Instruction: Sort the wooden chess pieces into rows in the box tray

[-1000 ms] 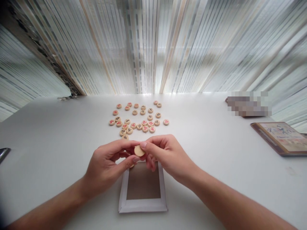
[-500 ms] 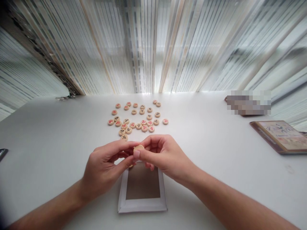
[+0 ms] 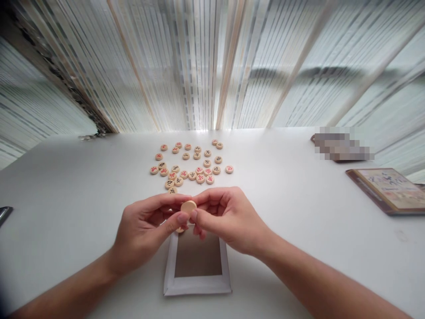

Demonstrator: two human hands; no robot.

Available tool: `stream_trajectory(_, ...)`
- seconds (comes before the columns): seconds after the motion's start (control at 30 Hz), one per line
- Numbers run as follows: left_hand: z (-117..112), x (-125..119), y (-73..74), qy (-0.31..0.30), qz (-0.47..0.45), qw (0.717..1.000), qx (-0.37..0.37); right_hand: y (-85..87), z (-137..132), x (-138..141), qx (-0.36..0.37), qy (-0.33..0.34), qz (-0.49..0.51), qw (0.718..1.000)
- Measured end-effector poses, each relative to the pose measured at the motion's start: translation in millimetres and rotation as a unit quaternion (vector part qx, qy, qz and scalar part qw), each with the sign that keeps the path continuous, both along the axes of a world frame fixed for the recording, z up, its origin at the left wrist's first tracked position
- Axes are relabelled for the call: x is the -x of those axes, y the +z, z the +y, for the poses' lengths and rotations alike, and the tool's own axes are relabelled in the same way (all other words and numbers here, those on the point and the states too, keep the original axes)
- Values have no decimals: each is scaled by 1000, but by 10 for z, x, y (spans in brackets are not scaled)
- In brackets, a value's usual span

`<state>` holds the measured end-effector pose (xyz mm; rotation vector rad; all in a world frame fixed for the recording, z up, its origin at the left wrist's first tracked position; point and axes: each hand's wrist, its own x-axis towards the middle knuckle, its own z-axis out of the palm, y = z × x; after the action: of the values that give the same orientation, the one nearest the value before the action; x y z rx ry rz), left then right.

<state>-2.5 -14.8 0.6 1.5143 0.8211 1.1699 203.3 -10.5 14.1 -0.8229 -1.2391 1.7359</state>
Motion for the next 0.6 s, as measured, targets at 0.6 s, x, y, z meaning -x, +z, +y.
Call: stream_trajectory(0.6,43,-36,101,-11,-123,974,190,-118,9,-49,-552,-182,-234,779)
